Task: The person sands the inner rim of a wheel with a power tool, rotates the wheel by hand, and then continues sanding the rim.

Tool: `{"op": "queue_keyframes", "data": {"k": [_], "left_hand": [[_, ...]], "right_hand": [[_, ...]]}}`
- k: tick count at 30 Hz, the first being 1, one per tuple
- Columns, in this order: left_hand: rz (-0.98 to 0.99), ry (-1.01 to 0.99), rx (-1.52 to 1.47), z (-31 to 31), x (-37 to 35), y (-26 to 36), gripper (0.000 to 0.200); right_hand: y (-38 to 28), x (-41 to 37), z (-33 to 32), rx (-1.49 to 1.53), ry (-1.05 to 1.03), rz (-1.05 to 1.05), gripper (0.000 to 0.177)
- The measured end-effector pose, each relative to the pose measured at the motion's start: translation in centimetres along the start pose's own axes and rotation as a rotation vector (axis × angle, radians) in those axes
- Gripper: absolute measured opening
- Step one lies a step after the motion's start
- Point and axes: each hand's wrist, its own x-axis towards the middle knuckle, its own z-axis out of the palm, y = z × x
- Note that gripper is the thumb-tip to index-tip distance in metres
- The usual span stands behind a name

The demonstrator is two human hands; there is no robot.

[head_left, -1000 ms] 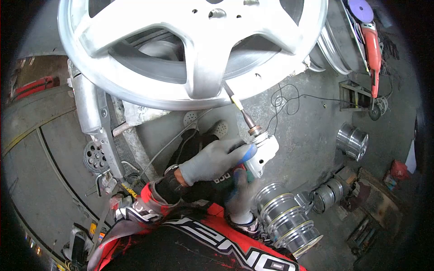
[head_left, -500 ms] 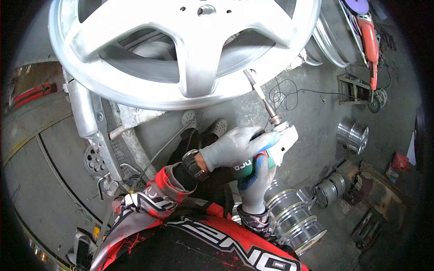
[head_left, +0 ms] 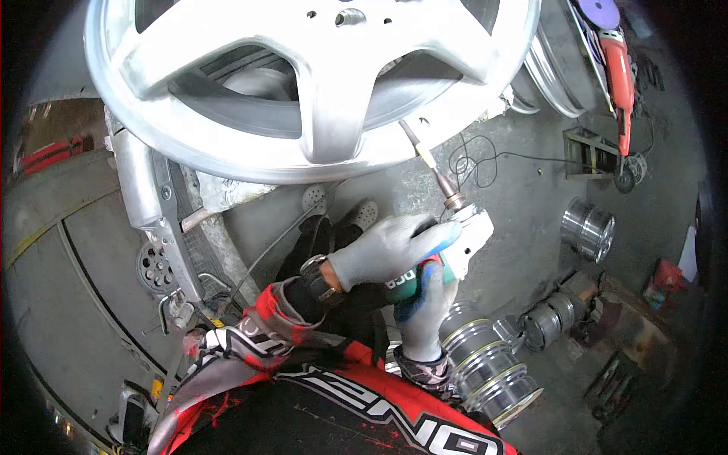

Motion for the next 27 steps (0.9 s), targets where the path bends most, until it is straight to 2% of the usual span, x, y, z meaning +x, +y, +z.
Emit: {"op": "queue_keyframes", "data": {"k": [2,4,8,10,12,14,16,20,22,23,27], "left_hand": [[-0.045,-0.032,-0.016,-0.4,-0.8,0.4,0.043],[-0.088,-0.066,-0.028,-0.5,-1.1,0.7,0.044],[-0.038,0.025,0.025,0.0,-0.4,0.4,0.044],[0.003,0.06,0.048,0.4,0.6,-0.3,0.044],[-0.025,0.028,-0.052,0.7,1.4,-0.9,0.043],[-0.093,-0.014,-0.128,0.0,1.1,-0.6,0.042],[-0.021,0.07,0.002,0.5,0.0,-0.7,0.041],[-0.027,0.078,0.0,0.4,0.0,-0.5,0.039],[-0.023,0.075,0.04,0.2,1.2,-0.7,0.039],[-0.138,0.012,-0.261,-0.1,2.2,-0.9,0.039],[-0.157,0.045,-0.325,-0.8,2.3,-0.3,0.043]], "right_hand": [[0.6,-0.6,-0.4,-0.105,-0.017,0.01,0.041],[0.6,-0.8,-0.6,-0.073,-0.03,0.032,0.041],[-1.1,0.2,-0.1,-0.048,-0.084,0.029,0.039],[-1.4,0.9,0.3,-0.025,-0.037,0.026,0.037],[-1.3,1.3,0.7,0.022,0.032,-0.053,0.039],[-1.2,1.4,0.6,0.07,0.002,-0.066,0.042],[-1.1,1.0,0.1,-0.057,-0.009,-0.017,0.045],[-2.0,0.9,0.7,-0.033,-0.026,-0.018,0.048],[-2.5,1.8,0.8,-0.018,-0.028,-0.011,0.064],[-2.7,2.4,0.8,-0.021,-0.033,-0.023,0.065],[-3.0,2.4,1.2,-0.016,-0.022,-0.011,0.066]]}}
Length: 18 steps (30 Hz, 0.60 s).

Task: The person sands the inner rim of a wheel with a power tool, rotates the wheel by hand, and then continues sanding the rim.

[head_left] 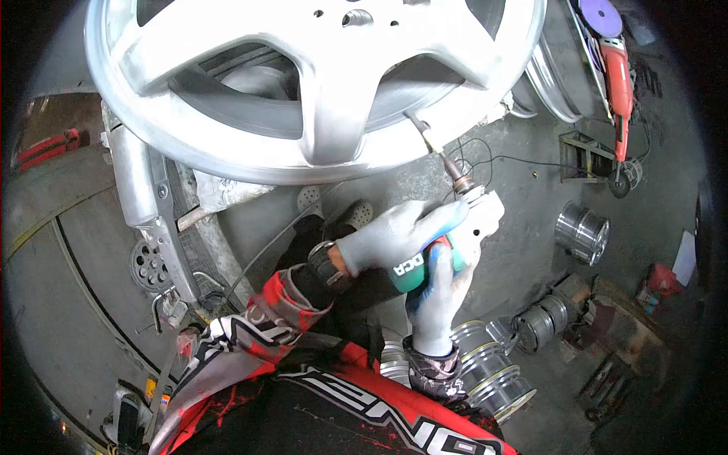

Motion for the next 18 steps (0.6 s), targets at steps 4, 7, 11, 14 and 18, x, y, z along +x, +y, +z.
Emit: {"op": "queue_keyframes", "data": {"k": [4,7,11,14,18], "left_hand": [[0.177,0.045,0.407,0.8,-2.4,-1.3,0.052],[0.217,0.085,0.422,0.8,-1.7,-1.5,0.051],[-0.038,-0.065,-0.013,0.9,1.2,-2.6,0.048],[0.005,-0.088,0.171,0.0,1.7,-1.4,0.049],[0.027,-0.07,0.163,0.3,-0.3,-1.7,0.051]], "right_hand": [[-0.1,-1.3,0.3,-0.049,-0.032,0.003,0.064],[-0.3,-0.8,0.3,-0.051,-0.039,-0.011,0.063],[-1.0,1.1,0.7,0.002,0.019,-0.049,0.061],[-1.1,1.3,0.7,0.018,0.024,-0.06,0.061],[-0.8,0.4,0.5,-0.096,-0.004,-0.071,0.064]]}}
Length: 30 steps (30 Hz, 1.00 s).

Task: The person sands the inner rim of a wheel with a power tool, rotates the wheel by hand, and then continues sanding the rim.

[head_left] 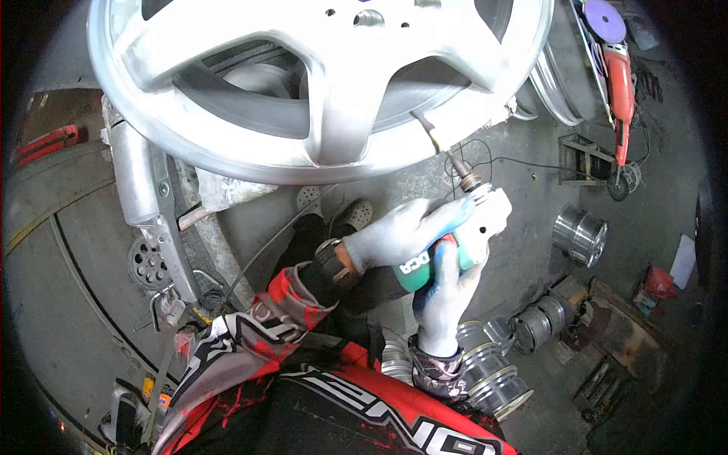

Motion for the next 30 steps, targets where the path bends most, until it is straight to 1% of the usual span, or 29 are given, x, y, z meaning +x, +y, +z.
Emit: {"op": "queue_keyframes", "data": {"k": [2,3,5,6,7,9,10,11,13,15,17,18,21,22,23,25,26,27,29,30], "left_hand": [[0.007,0.089,0.089,0.7,-1.3,-0.1,0.052],[0.008,0.089,0.093,0.8,-1.5,0.1,0.052],[0.117,0.186,0.216,0.8,-1.9,0.3,0.049],[0.17,0.248,0.222,0.9,-1.4,0.3,0.048],[0.17,0.246,0.221,0.8,-0.9,0.3,0.048],[-0.039,0.039,0.008,0.2,0.4,0.4,0.05],[-0.091,-0.023,-0.048,-0.1,1.4,0.5,0.051],[-0.09,-0.023,-0.051,-0.2,1.9,0.4,0.051],[-0.01,-0.015,-0.004,-0.4,2.4,0.2,0.049],[0.006,0.018,-0.037,-0.2,1.6,0.1,0.048],[0.012,0.049,-0.015,0.0,0.4,0.0,0.049],[0.085,0.119,0.152,0.6,-0.9,-0.2,0.048],[0.114,0.15,0.188,0.2,-2.6,0.5,0.045],[0.04,0.114,0.09,-0.2,-3.1,0.9,0.042],[0.041,0.112,0.093,-0.5,-3.3,1.2,0.042],[-0.449,-0.045,-0.617,-2.1,-2.8,3.5,0.037],[-0.043,0.041,-0.026,-1.0,-4.4,2.0,0.033],[-0.043,0.036,-0.025,-1.2,-4.2,2.3,0.033],[-0.264,-0.003,-0.352,-1.7,-3.6,3.4,0.036],[-0.263,-0.006,-0.351,-1.3,-3.4,2.9,0.036]], "right_hand": [[0.1,-0.7,-0.1,0.018,-0.031,0.018,0.065],[0.2,-1.0,-0.1,0.036,-0.064,0.036,0.065],[0.0,-1.0,0.0,0.034,-0.07,0.023,0.065],[-0.3,-0.9,0.0,0.025,-0.063,0.029,0.065],[-0.4,-0.7,0.0,0.016,-0.055,0.036,0.065],[-0.4,0.3,-0.2,0.02,-0.013,0.018,0.065],[-0.3,0.7,-0.2,0.023,0.025,0.001,0.065],[-0.5,1.0,0.0,0.02,0.025,0.001,0.065],[-0.9,1.2,0.3,0.091,0.036,-0.011,0.066],[-0.3,0.9,0.1,0.081,0.04,-0.012,0.067],[0.4,0.0,-0.1,-0.002,0.004,-0.019,0.065],[0.6,-0.5,-0.1,-0.017,-0.005,-0.017,0.066],[1.1,-2.2,0.0,-0.066,-0.038,0.024,0.069],[1.5,-2.7,0.0,-0.062,-0.052,0.032,0.07],[1.6,-3.2,0.2,-0.058,-0.052,0.031,0.07],[1.6,-4.0,0.4,0.047,-0.027,0.165,0.071],[1.6,-4.3,0.3,0.059,-0.049,0.213,0.073],[1.7,-4.3,0.2,0.063,-0.046,0.214,0.073],[2.0,-4.2,-0.4,0.092,-0.064,0.258,0.074],[1.7,-3.8,-0.3,0.094,-0.061,0.257,0.074]]}}
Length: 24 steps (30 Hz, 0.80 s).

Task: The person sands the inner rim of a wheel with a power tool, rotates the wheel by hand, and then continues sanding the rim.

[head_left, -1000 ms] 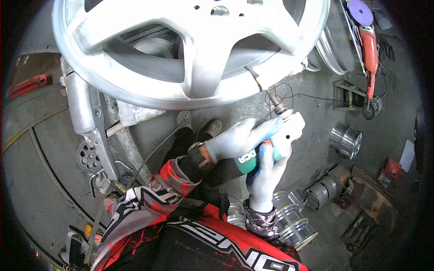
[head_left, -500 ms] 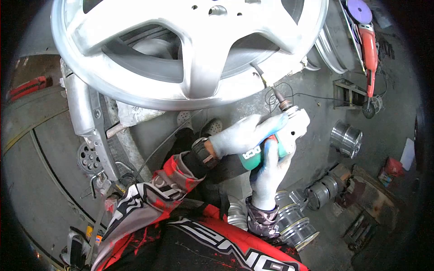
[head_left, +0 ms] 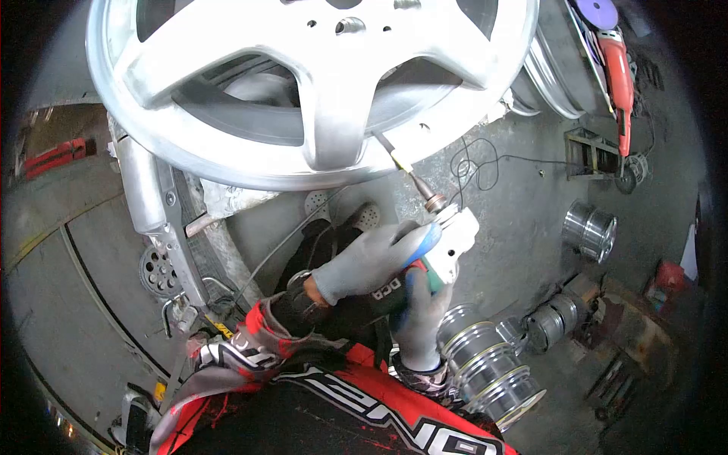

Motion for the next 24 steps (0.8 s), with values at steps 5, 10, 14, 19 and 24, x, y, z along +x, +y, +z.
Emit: {"op": "queue_keyframes", "data": {"k": [5,10,14,19,24], "left_hand": [[0.388,0.065,0.504,0.1,2.8,-1.3,0.048],[0.388,0.088,0.493,-0.1,1.7,-1.8,0.046],[-0.334,-0.029,-0.291,-0.5,-0.3,0.8,0.051],[-0.391,0.006,-0.255,-0.3,-0.9,2.3,0.049],[0.22,-0.039,0.293,0.5,2.5,-1.2,0.037]], "right_hand": [[-1.7,1.9,0.7,-0.058,0.109,-0.171,0.071],[0.0,1.2,0.4,-0.086,0.079,-0.171,0.078],[2.2,-0.8,0.2,-0.006,-0.007,-0.122,0.082],[4.5,-1.1,-1.5,-0.01,-0.017,-0.036,0.077],[1.3,1.2,-1.0,0.073,0.06,-0.1,0.068]]}}
